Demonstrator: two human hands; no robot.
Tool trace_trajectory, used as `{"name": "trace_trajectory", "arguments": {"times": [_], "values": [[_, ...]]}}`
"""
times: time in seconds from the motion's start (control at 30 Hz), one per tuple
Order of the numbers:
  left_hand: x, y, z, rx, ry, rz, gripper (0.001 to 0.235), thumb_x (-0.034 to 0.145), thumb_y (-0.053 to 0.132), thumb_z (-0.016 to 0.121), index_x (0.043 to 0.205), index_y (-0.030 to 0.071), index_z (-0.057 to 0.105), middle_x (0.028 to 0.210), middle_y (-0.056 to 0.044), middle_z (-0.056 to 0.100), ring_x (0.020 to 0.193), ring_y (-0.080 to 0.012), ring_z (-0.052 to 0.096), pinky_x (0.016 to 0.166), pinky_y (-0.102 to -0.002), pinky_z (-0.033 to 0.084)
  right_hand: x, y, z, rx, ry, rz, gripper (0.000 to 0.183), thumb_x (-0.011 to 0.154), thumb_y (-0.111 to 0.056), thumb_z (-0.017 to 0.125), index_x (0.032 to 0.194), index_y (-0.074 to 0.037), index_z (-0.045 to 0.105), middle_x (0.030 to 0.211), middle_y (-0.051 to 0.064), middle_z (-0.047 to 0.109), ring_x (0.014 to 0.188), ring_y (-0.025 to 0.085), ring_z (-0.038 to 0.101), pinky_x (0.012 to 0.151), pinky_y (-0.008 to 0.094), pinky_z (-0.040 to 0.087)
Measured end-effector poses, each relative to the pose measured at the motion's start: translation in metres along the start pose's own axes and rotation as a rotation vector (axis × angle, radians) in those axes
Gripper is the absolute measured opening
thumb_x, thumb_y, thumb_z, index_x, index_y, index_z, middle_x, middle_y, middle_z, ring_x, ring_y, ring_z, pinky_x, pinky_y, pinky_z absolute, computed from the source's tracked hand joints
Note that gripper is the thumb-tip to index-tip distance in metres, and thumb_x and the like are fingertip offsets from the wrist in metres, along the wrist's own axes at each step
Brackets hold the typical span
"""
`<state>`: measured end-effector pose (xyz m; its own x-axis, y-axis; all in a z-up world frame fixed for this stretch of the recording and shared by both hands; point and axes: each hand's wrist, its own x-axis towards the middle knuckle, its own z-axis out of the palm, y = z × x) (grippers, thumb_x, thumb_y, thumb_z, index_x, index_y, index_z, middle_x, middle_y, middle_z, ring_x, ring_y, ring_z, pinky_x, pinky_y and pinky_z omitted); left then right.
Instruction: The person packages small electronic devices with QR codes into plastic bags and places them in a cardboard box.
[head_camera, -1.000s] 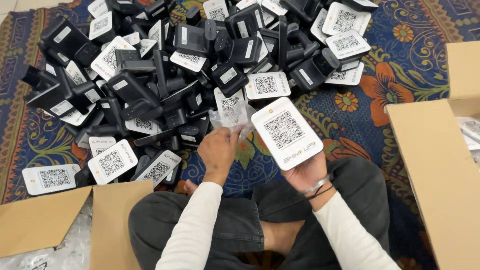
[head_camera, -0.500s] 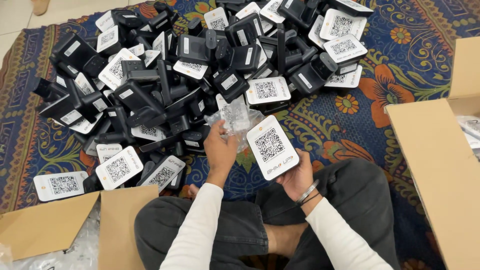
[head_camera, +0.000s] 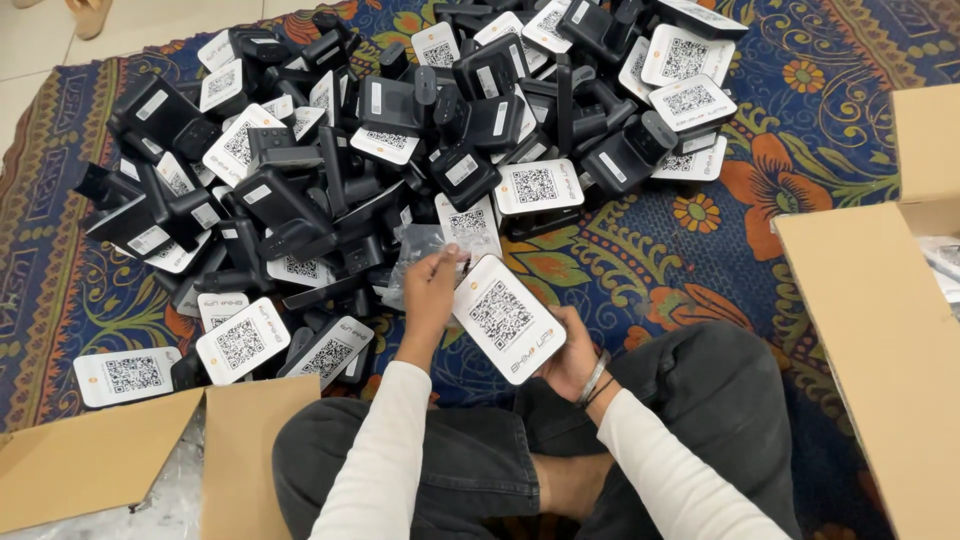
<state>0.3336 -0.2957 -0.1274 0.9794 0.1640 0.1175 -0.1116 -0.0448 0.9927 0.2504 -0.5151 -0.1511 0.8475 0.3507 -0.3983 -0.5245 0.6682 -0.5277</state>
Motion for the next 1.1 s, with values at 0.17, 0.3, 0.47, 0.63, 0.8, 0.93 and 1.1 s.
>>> {"name": "trace_trajectory", "arguments": {"times": [0.17, 0.3, 0.47, 0.63, 0.8, 0.93, 1.1], "values": [[-0.015, 0.073, 0.012, 0.399, -0.142, 0.038, 0.026, 0.093, 0.029, 0.069, 0.110, 0.011, 0.077, 0.070, -0.008, 0.072, 0.059, -0.0159, 0.066, 0.056, -0.033, 0.050, 0.023, 0.012, -0.024, -0.088, -0.104, 0.065, 0.060, 0.100, -0.054, 0.041, 0.118, -0.004, 0.068, 0.090, 0.010, 0.078, 0.069, 0.019, 0.075, 0.050, 0.029, 0.059], [-0.025, 0.099, 0.022, 0.566, -0.347, 0.233, 0.022, 0.096, 0.028, 0.066, 0.109, 0.020, 0.081, 0.075, -0.007, 0.079, 0.062, -0.0234, 0.073, 0.061, -0.036, 0.055, 0.026, 0.014, -0.021, -0.046, -0.149, 0.191, 0.063, 0.102, -0.058, 0.041, 0.123, -0.005, 0.068, 0.092, 0.010, 0.077, 0.070, 0.019, 0.075, 0.049, 0.029, 0.059], [-0.041, 0.074, 0.027, 0.645, -0.209, 0.326, 0.022, 0.094, 0.032, 0.070, 0.105, 0.015, 0.077, 0.075, -0.012, 0.074, 0.069, -0.0296, 0.073, 0.061, -0.040, 0.055, 0.028, 0.001, -0.010, 0.296, -0.196, 0.101, 0.063, 0.097, -0.062, 0.041, 0.127, -0.012, 0.065, 0.105, 0.009, 0.076, 0.078, 0.025, 0.076, 0.054, 0.030, 0.062], [-0.060, 0.069, 0.037, 0.599, -0.113, 0.260, 0.024, 0.096, 0.033, 0.065, 0.103, 0.012, 0.074, 0.075, -0.011, 0.074, 0.068, -0.0302, 0.073, 0.058, -0.042, 0.053, 0.034, 0.001, -0.007, 0.409, -0.198, 0.008, 0.062, 0.098, -0.061, 0.043, 0.131, -0.012, 0.062, 0.112, 0.008, 0.075, 0.083, 0.025, 0.076, 0.060, 0.032, 0.063], [-0.060, 0.089, 0.048, 0.715, -0.137, 0.397, 0.030, 0.096, 0.037, 0.067, 0.110, 0.012, 0.077, 0.083, -0.013, 0.075, 0.072, -0.0326, 0.072, 0.062, -0.043, 0.054, 0.034, 0.009, -0.007, -0.037, -0.049, -0.003, 0.060, 0.097, -0.063, 0.047, 0.122, -0.011, 0.066, 0.097, 0.007, 0.074, 0.074, 0.020, 0.074, 0.052, 0.032, 0.060], [-0.066, 0.095, 0.044, 0.732, -0.330, 0.429, 0.026, 0.096, 0.035, 0.065, 0.102, 0.016, 0.080, 0.083, -0.009, 0.077, 0.077, -0.0303, 0.073, 0.068, -0.043, 0.055, 0.042, 0.017, -0.019, -0.100, -0.068, 0.025, 0.061, 0.099, -0.062, 0.047, 0.122, -0.010, 0.065, 0.099, 0.008, 0.073, 0.079, 0.020, 0.073, 0.057, 0.032, 0.061], [-0.081, 0.091, 0.034, 0.715, -0.249, 0.507, 0.031, 0.092, 0.038, 0.072, 0.107, 0.011, 0.076, 0.084, -0.013, 0.074, 0.075, -0.0321, 0.072, 0.066, -0.042, 0.055, 0.033, 0.006, -0.011, 0.416, -0.166, 0.041, 0.060, 0.102, -0.051, 0.046, 0.139, -0.005, 0.055, 0.128, 0.013, 0.066, 0.104, 0.025, 0.071, 0.076, 0.033, 0.064]]}}
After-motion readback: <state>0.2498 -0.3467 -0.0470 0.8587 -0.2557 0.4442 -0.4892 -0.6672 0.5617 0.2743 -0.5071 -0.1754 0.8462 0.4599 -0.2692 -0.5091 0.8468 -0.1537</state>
